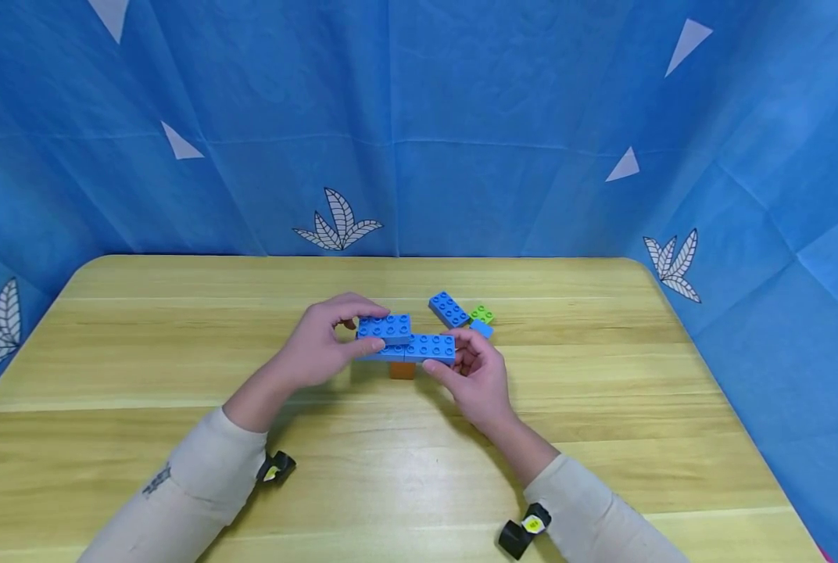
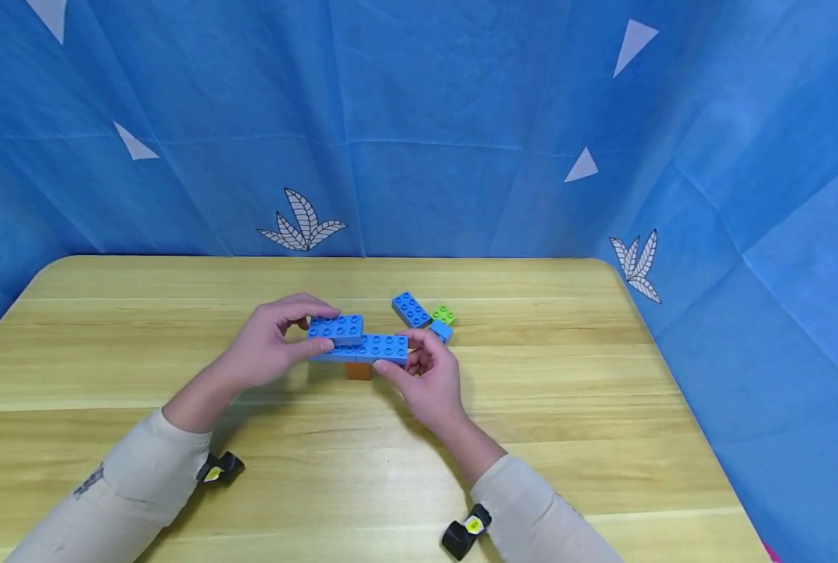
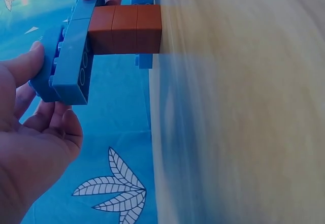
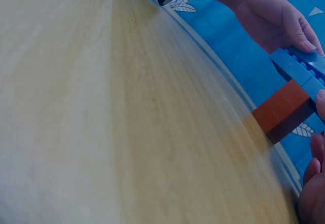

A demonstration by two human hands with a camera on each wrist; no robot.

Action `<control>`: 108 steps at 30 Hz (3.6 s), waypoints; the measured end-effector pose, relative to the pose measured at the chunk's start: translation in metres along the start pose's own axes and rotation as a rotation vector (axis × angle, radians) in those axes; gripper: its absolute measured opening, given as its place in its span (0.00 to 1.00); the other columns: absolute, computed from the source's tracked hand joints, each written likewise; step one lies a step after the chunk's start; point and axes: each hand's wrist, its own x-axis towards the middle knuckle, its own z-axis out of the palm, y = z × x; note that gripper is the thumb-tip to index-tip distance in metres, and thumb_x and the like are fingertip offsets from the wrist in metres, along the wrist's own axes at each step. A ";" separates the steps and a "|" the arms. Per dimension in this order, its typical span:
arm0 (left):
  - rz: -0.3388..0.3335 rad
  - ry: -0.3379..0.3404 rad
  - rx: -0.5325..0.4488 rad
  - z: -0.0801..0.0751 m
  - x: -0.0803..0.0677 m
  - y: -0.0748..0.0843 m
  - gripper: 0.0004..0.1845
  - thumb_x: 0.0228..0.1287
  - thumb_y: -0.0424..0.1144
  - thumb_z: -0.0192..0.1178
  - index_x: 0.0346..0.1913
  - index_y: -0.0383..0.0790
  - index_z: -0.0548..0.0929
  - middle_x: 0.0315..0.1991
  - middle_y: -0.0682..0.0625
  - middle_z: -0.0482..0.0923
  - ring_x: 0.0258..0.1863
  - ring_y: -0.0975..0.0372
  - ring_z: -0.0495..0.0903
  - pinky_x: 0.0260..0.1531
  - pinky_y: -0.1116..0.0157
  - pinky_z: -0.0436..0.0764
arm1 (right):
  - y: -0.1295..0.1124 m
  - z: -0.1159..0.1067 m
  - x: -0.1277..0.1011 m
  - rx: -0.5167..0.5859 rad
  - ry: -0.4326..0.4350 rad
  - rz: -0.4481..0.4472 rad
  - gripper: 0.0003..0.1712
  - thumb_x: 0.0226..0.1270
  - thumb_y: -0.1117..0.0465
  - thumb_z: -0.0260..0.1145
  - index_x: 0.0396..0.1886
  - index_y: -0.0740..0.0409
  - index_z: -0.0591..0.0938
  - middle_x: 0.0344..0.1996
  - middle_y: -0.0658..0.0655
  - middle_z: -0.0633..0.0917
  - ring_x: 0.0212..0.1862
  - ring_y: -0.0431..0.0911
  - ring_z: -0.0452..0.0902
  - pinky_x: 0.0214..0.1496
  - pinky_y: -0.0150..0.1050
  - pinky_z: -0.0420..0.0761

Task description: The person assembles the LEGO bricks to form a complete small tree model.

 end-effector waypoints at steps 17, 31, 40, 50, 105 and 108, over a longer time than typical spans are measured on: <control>0.020 -0.017 -0.036 0.011 0.000 0.001 0.13 0.60 0.46 0.65 0.47 0.48 0.85 0.45 0.58 0.79 0.40 0.63 0.74 0.37 0.55 0.75 | 0.000 0.000 0.000 -0.010 -0.004 -0.014 0.20 0.53 0.78 0.68 0.47 0.72 0.75 0.28 0.65 0.79 0.26 0.47 0.71 0.26 0.30 0.74; -0.026 0.016 -0.059 0.018 -0.002 0.002 0.11 0.58 0.44 0.66 0.44 0.48 0.85 0.40 0.59 0.80 0.35 0.61 0.75 0.33 0.57 0.75 | 0.000 0.001 0.000 -0.037 0.003 0.001 0.20 0.54 0.75 0.69 0.47 0.70 0.76 0.28 0.64 0.78 0.27 0.48 0.71 0.27 0.31 0.74; -0.037 0.035 -0.133 0.016 -0.003 0.023 0.10 0.58 0.31 0.65 0.43 0.34 0.82 0.39 0.46 0.79 0.32 0.57 0.74 0.29 0.63 0.73 | -0.002 0.002 0.002 -0.059 0.014 0.000 0.20 0.53 0.74 0.70 0.47 0.69 0.76 0.28 0.63 0.78 0.27 0.50 0.71 0.28 0.33 0.74; -0.084 0.045 -0.150 0.024 -0.005 -0.002 0.11 0.59 0.43 0.66 0.45 0.47 0.83 0.43 0.55 0.79 0.36 0.59 0.76 0.31 0.62 0.76 | -0.016 -0.009 -0.007 -0.267 0.027 0.176 0.22 0.49 0.73 0.73 0.46 0.66 0.78 0.36 0.65 0.80 0.31 0.55 0.75 0.30 0.34 0.77; -0.191 0.009 -0.250 0.016 -0.011 0.029 0.18 0.59 0.34 0.65 0.52 0.35 0.80 0.46 0.47 0.78 0.37 0.55 0.75 0.33 0.64 0.76 | -0.007 -0.038 0.001 -0.069 0.068 0.008 0.19 0.64 0.72 0.62 0.55 0.65 0.78 0.45 0.63 0.77 0.34 0.53 0.77 0.37 0.36 0.80; -0.195 0.006 -0.243 0.016 -0.011 0.029 0.18 0.59 0.34 0.66 0.52 0.36 0.80 0.46 0.47 0.78 0.36 0.55 0.75 0.33 0.64 0.75 | -0.021 -0.032 0.002 -0.096 0.059 -0.030 0.18 0.63 0.75 0.61 0.54 0.71 0.77 0.43 0.65 0.77 0.33 0.52 0.73 0.34 0.31 0.77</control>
